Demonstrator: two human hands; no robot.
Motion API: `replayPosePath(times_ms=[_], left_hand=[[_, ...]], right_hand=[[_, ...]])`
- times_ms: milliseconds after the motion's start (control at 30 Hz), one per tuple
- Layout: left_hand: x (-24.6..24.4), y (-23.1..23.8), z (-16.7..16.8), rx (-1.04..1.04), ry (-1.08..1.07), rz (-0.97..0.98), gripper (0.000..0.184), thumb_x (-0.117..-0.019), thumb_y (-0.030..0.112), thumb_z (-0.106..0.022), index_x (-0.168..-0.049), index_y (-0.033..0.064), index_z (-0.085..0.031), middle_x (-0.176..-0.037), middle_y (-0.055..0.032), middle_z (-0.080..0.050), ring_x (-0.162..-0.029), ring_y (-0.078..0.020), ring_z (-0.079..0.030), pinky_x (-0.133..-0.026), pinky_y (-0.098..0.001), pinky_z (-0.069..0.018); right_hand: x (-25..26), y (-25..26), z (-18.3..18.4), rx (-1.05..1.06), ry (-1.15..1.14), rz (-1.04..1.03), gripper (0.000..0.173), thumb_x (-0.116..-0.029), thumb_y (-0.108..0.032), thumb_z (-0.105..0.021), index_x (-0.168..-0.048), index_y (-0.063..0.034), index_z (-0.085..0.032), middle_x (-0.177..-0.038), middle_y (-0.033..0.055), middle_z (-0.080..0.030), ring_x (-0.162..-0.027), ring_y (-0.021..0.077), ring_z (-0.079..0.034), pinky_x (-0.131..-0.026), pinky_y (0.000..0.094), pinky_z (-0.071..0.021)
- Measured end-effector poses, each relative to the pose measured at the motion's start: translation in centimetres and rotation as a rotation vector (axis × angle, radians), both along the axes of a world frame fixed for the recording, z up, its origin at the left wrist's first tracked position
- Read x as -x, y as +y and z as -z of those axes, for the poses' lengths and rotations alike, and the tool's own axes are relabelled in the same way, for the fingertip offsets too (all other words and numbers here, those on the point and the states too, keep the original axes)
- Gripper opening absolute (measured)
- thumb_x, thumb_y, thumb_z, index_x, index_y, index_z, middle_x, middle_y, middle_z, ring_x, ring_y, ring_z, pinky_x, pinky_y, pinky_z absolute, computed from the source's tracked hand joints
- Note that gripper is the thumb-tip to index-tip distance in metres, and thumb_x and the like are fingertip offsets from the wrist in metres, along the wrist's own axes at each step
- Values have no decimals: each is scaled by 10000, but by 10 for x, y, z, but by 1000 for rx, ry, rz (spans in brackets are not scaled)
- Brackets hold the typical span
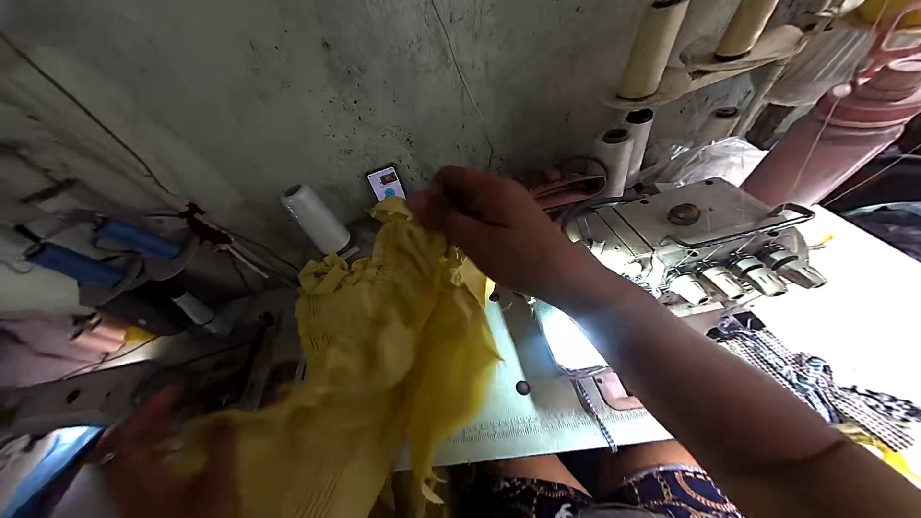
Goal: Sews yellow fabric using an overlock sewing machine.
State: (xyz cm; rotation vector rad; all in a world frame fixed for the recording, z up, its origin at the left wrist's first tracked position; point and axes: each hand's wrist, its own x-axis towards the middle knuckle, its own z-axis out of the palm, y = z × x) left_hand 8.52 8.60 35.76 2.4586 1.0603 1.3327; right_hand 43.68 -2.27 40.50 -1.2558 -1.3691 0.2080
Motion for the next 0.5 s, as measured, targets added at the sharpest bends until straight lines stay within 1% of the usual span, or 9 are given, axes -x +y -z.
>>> replayPosePath(times_ms=[33,67,133,200,233,300,367,433,500], left_hand=[[-23,-7,-2,44,11,181,716,-962,273,-646,-1459,-155,-358,-1511,-296,-424,-1387,-215,-451,-1108,-331,-410],[-50,-12,-3,109,13,313,812,-947,459,-676,-1511,-38,-371,-1546,-169,-441,-1396,-134,-453,-1110,-310,-426],[-105,-15,-5,254,5,434,861,-861,549,-732,-1492,36,-451,-1417,-71,-580,-1252,-81,-564,-1022,-321,-492],[-142,-8,-15,351,52,437,537,-920,357,-716,-1317,21,-582,-1130,-6,-703,-1015,-16,-668,-890,-269,-575],[-154,0,-24,395,79,417,335,-964,218,-680,-1220,7,-636,-1029,-36,-712,-928,-57,-676,-836,-313,-577],[-168,21,-43,385,104,400,239,-1008,54,-571,-1229,-3,-642,-1108,-117,-700,-978,-151,-668,-878,-403,-551],[-179,36,-66,369,1,392,303,-998,3,-501,-1280,5,-612,-1219,-107,-656,-1068,-117,-634,-939,-350,-527],[-192,41,-92,397,-139,351,342,-993,10,-466,-1309,38,-592,-1248,-82,-630,-1048,-85,-626,-900,-310,-533],[-205,43,-115,383,-221,330,381,-995,18,-449,-1358,49,-561,-1267,-99,-601,-1045,-111,-618,-877,-319,-528]], right_hand=[[5,7,-8,20,-69,-30,276,-1071,-269,-544,-919,-49,-610,-667,20,-510,-545,96,-486,-490,261,-409],[9,15,-13,71,-121,-81,293,-1072,-284,-545,-933,-37,-620,-672,28,-517,-564,116,-501,-516,291,-426],[15,28,-20,184,-174,-181,314,-1062,-330,-563,-944,-47,-631,-716,16,-538,-626,108,-525,-586,304,-448],[16,30,-20,203,-210,-209,298,-1028,-326,-625,-948,-40,-648,-737,22,-558,-652,112,-533,-608,316,-452],[13,28,-19,202,-234,-199,261,-1006,-299,-663,-977,-40,-670,-764,30,-591,-672,117,-553,-624,328,-469],[2,19,-19,232,-308,-113,163,-954,-159,-717,-1082,-58,-706,-891,65,-679,-767,169,-634,-688,399,-533],[-5,14,-14,310,-409,67,264,-896,-25,-689,-1158,-52,-697,-1046,128,-673,-889,292,-662,-725,529,-536],[-7,15,-1,332,-471,233,271,-881,-41,-707,-1152,-42,-699,-1097,179,-658,-915,388,-671,-694,616,-527],[-6,15,5,333,-483,350,245,-918,-116,-709,-1150,-40,-703,-1055,188,-680,-885,415,-678,-669,632,-514]])
